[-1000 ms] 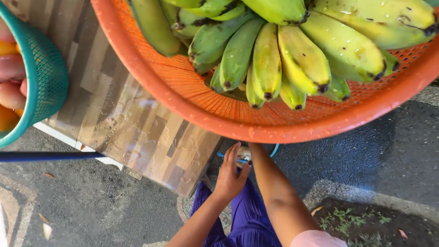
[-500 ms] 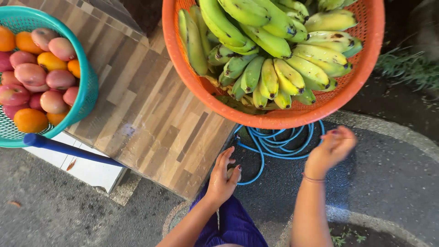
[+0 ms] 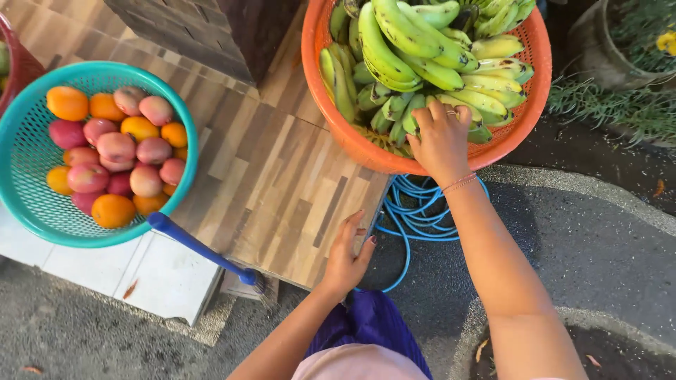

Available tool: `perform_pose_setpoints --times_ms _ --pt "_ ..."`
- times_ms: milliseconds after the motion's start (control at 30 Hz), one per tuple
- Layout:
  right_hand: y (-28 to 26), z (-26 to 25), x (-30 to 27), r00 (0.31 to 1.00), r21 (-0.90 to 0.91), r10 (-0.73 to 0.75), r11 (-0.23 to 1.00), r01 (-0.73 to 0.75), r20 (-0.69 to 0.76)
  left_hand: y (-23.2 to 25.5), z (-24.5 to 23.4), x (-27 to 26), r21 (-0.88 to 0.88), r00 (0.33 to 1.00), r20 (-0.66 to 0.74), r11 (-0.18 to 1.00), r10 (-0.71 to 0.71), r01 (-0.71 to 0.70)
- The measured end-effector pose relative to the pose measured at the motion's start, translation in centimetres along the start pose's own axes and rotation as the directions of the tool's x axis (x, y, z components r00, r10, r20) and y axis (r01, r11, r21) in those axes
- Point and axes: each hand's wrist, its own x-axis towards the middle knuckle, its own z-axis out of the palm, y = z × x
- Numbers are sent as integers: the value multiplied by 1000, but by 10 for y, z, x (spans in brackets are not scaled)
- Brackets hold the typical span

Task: The person is washing and then sorting bunches of green bananas into a basket while organizing other fruits like mangoes and oranges in a domestic outdoor area.

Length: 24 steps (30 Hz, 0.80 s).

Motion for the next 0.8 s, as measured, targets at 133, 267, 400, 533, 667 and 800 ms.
perform_pose_setpoints --times_ms 133,267,400,533,667,800 --pt "-3 7 -1 1000 -67 3 998 -2 11 -22 -9 -5 24 998 -46 999 -29 30" --pt "-7 13 -5 998 -29 69 997 -70 -7 -4 -10 -1 29 995 -50 996 91 -90" --pt "-6 12 -10 993 22 116 993 -117 17 12 -10 9 -4 1000 21 1000 -17 17" --pt "-13 -21 -10 996 125 82 989 -77 -30 -8 -9 30 40 981 -52 982 189 -187" --pt "2 -45 -9 951 414 283 886 -208 -128 -1 -15 53 27 962 -177 978 210 -209" --pt "54 -59 36 913 517 329 840 -166 -240 31 -18 81 43 918 -325 974 226 -224"
